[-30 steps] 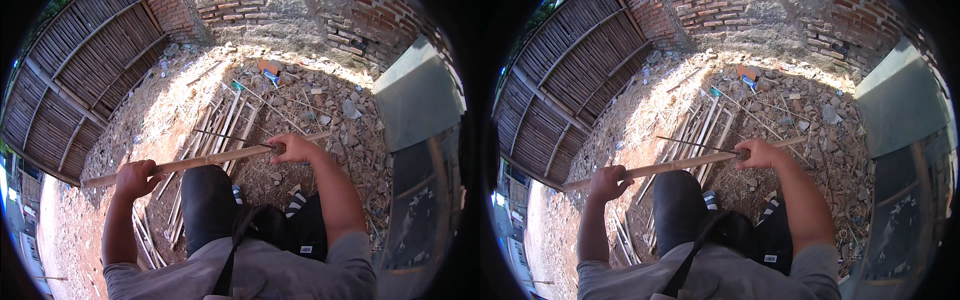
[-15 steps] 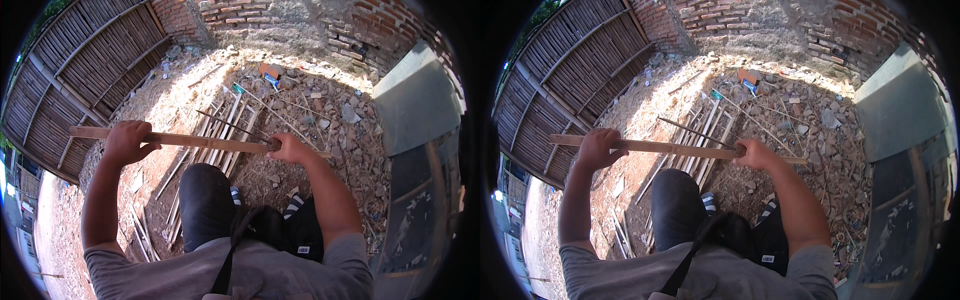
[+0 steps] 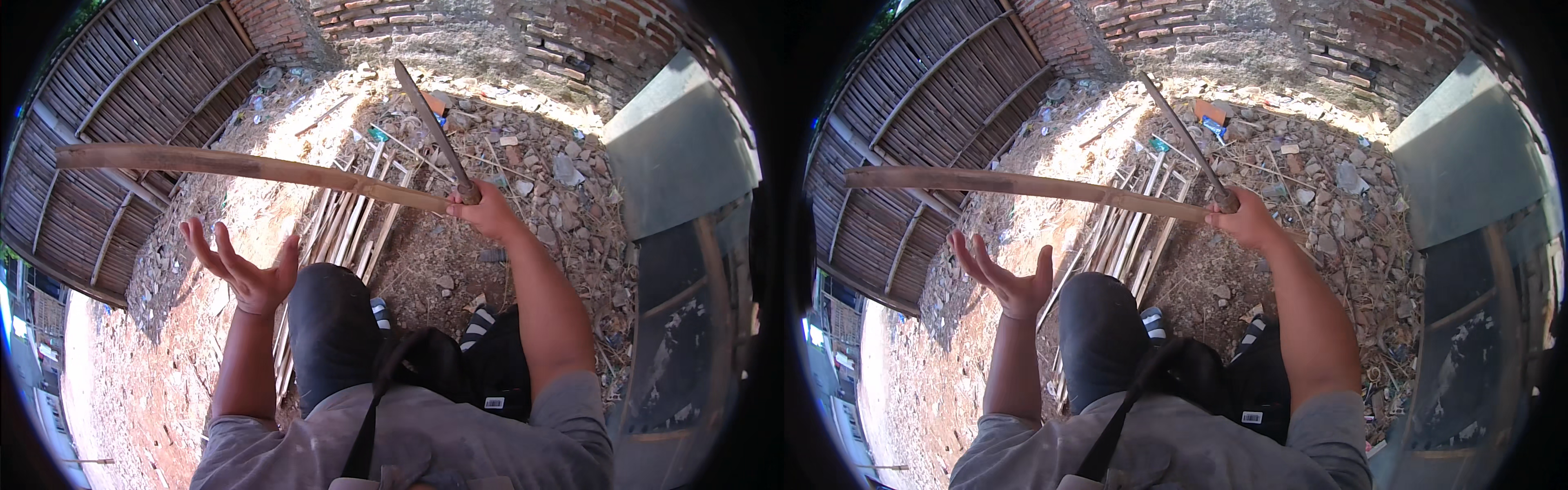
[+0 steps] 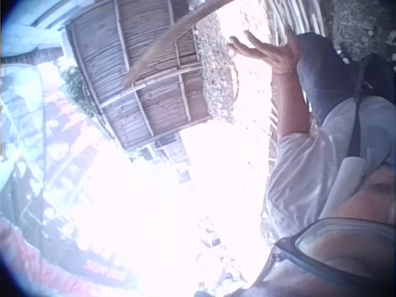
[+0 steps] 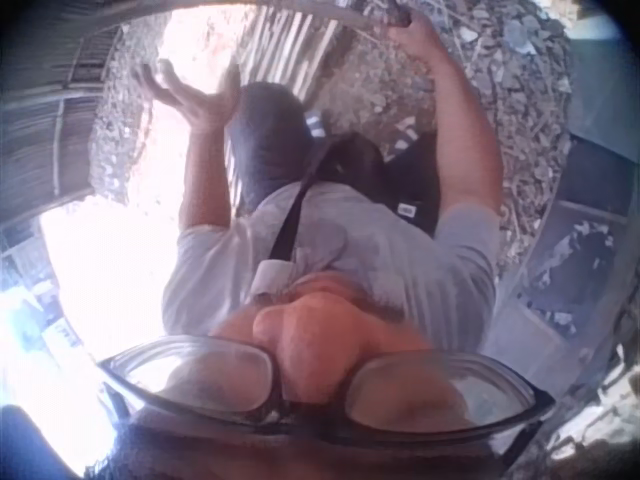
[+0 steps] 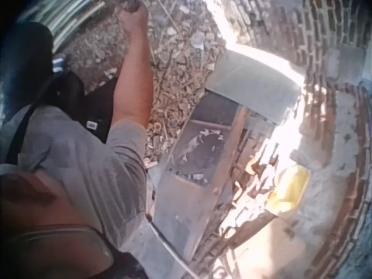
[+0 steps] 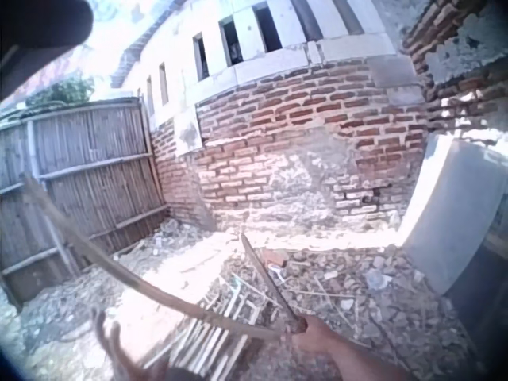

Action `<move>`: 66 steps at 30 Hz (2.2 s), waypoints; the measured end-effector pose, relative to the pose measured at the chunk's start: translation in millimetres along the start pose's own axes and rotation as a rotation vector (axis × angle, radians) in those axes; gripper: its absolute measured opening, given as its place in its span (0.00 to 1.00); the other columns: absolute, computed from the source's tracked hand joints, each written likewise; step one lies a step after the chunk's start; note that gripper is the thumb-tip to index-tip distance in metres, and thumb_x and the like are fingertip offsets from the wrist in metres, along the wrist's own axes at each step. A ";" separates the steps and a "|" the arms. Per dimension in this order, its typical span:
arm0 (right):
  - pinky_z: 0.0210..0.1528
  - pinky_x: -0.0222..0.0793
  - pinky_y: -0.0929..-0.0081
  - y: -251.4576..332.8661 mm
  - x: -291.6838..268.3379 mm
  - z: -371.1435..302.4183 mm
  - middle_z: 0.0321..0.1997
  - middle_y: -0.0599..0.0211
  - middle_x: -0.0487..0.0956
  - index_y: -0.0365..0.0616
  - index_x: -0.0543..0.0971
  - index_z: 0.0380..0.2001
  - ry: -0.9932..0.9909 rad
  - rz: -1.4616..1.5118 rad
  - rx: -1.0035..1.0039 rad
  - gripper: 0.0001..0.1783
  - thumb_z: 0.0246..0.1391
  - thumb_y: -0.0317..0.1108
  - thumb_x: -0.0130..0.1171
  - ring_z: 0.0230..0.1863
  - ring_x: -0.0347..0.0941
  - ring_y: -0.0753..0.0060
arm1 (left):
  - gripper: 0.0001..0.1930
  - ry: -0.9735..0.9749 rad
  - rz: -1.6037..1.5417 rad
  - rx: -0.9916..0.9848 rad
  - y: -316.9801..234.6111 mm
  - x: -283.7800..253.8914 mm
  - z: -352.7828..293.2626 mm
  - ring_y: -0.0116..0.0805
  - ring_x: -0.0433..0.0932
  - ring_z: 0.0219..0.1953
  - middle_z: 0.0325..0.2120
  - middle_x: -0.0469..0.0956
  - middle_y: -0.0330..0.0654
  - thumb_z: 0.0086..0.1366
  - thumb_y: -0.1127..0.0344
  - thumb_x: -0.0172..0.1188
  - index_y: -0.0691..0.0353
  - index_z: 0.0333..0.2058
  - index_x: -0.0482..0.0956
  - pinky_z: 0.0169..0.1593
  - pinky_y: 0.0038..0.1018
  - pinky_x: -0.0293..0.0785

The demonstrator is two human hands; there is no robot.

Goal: The person sits on the ground and uses a machete to split a long bamboo pole into thin strips. They hold the pole with their left hand and repeatedly strike it with the machete in their right hand to separate the fibers.

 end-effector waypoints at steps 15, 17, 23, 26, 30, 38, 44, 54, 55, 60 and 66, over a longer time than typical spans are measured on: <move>0.46 0.76 0.64 40.5 14.9 -15.8 0.37 0.63 0.81 0.48 0.72 0.33 0.034 0.682 -0.107 0.12 0.54 0.23 0.67 0.41 0.81 0.65 | 0.43 0.945 -1.056 -0.380 -177.1 159.8 -71.2 0.57 0.66 0.65 0.62 0.65 0.60 0.61 0.51 0.70 0.65 0.66 0.58 0.65 0.45 0.64; 0.45 0.76 0.62 42.4 13.8 -17.5 0.37 0.61 0.81 0.48 0.72 0.33 0.025 0.749 -0.156 0.12 0.55 0.23 0.66 0.41 0.80 0.63 | 0.36 0.868 -1.096 -0.379 -189.4 175.9 -68.6 0.56 0.73 0.60 0.57 0.72 0.59 0.64 0.53 0.67 0.65 0.63 0.63 0.61 0.44 0.69; 0.46 0.77 0.65 62.7 1.9 -25.2 0.36 0.65 0.80 0.47 0.72 0.30 0.010 0.838 -0.240 0.11 0.55 0.24 0.66 0.41 0.81 0.64 | 0.14 0.809 -1.200 -0.625 -197.3 195.5 -62.1 0.41 0.83 0.42 0.37 0.82 0.48 0.71 0.65 0.56 0.64 0.52 0.75 0.46 0.35 0.76; 0.46 0.78 0.64 68.9 5.6 -27.0 0.39 0.61 0.81 0.47 0.72 0.31 0.061 0.937 -0.239 0.11 0.56 0.25 0.66 0.43 0.82 0.62 | 0.16 0.633 -1.336 -0.541 -190.8 206.3 -60.8 0.57 0.82 0.37 0.32 0.82 0.54 0.68 0.69 0.55 0.61 0.54 0.74 0.40 0.41 0.76; 0.49 0.79 0.61 68.0 1.4 -23.5 0.43 0.57 0.82 0.46 0.72 0.33 -0.124 0.909 -0.264 0.10 0.57 0.28 0.66 0.47 0.82 0.59 | 0.11 0.612 -1.230 -0.606 -181.2 200.3 -47.7 0.43 0.80 0.31 0.28 0.80 0.49 0.72 0.67 0.55 0.61 0.49 0.77 0.36 0.35 0.74; 0.37 0.77 0.73 46.2 -56.9 -16.2 0.35 0.63 0.82 0.43 0.75 0.36 -0.646 0.465 -0.193 0.10 0.62 0.35 0.64 0.32 0.80 0.72 | 0.18 0.855 -1.228 -0.713 -108.2 173.6 32.1 0.17 0.62 0.24 0.20 0.65 0.26 0.75 0.48 0.54 0.59 0.41 0.78 0.29 0.23 0.62; 0.33 0.71 0.67 29.3 -82.4 -16.8 0.26 0.67 0.80 0.42 0.76 0.37 -0.931 -0.170 -0.217 0.17 0.57 0.44 0.69 0.28 0.76 0.70 | 0.28 1.109 -1.228 -0.875 -7.7 114.4 27.1 0.18 0.54 0.18 0.16 0.58 0.26 0.74 0.36 0.44 0.57 0.34 0.74 0.23 0.22 0.51; 0.33 0.69 0.62 50.3 -24.2 -23.2 0.27 0.62 0.79 0.42 0.78 0.43 -0.378 -0.425 -0.251 0.26 0.54 0.52 0.69 0.28 0.76 0.62 | 0.28 1.282 -0.854 -1.250 46.6 -64.9 -136.7 0.19 0.59 0.21 0.18 0.63 0.28 0.77 0.40 0.41 0.57 0.26 0.70 0.26 0.22 0.56; 0.33 0.69 0.62 53.2 -19.5 -24.2 0.27 0.62 0.79 0.42 0.79 0.43 -0.295 -0.478 -0.228 0.25 0.54 0.52 0.69 0.28 0.76 0.62 | 0.29 1.305 -0.850 -1.241 52.9 -81.1 -165.0 0.20 0.59 0.19 0.18 0.63 0.29 0.73 0.34 0.42 0.55 0.30 0.71 0.22 0.22 0.56; 0.34 0.72 0.56 60.4 12.8 -31.7 0.28 0.60 0.81 0.48 0.81 0.43 -0.019 -0.779 -0.253 0.19 0.53 0.47 0.68 0.32 0.80 0.55 | 0.29 1.293 -0.728 -1.350 31.2 -132.4 -207.2 0.21 0.62 0.19 0.18 0.65 0.30 0.75 0.36 0.41 0.56 0.27 0.70 0.23 0.23 0.59; 0.45 0.76 0.53 67.5 53.4 -42.9 0.34 0.58 0.83 0.51 0.81 0.40 0.398 -0.961 -0.159 0.16 0.46 0.39 0.67 0.40 0.81 0.50 | 0.23 1.308 -0.506 -1.124 20.5 -152.0 -220.4 0.28 0.64 0.21 0.15 0.68 0.38 0.77 0.52 0.48 0.64 0.26 0.72 0.27 0.32 0.64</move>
Point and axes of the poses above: each hand's wrist, its own z-axis towards the middle knuckle, its own x-axis out of the palm, y = z × x, the point moved 2 cm from there along z, towards the middle knuckle
